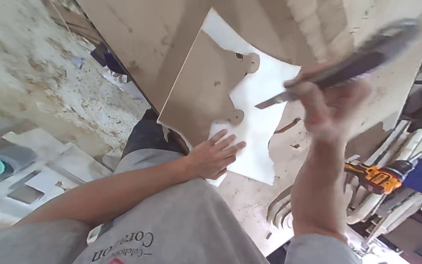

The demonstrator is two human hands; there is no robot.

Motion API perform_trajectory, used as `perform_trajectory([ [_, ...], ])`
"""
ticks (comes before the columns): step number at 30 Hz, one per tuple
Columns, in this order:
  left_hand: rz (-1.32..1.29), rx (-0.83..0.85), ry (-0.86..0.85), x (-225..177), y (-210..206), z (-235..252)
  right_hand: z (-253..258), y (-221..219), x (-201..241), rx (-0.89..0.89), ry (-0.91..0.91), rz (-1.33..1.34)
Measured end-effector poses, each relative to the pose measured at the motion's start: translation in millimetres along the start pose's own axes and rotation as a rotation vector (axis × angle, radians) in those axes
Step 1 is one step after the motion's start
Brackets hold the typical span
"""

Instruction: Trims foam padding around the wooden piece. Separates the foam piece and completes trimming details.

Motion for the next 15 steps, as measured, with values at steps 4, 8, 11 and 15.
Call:
perform_trajectory([
  [4, -0.128, -0.176, -0.019, 3.1, 51.3, -1.4, -63.4, 24.2, 16.6, -0.425, -0.075, 0.172],
  [8, 0.084, -0.293, 0.207, 52.8, 108.8, 8.8, -111.5, 6.9, 21.6, -0.816, -0.282, 0.314],
  [11, 0.228, -0.155, 0.389, 112.2, 131.0, 30.1, -123.6, -1.2, 8.2, -0.8, -0.352, 0.605],
  [15, 0.322, -0.113, 0.518, 150.2, 116.5, 50.4, -117.1, -23.9, -7.0, -0.698, -0.214, 0.749],
])
Point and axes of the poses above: each hand's wrist, its own z-axis towards the middle knuckle, its own y-axis out of the back of the hand, x = y × z, the point moved 3 cm from there along z, towards the middle knuckle, and after that the axes turned 11 degrees about -y, right-handed, at the moved point
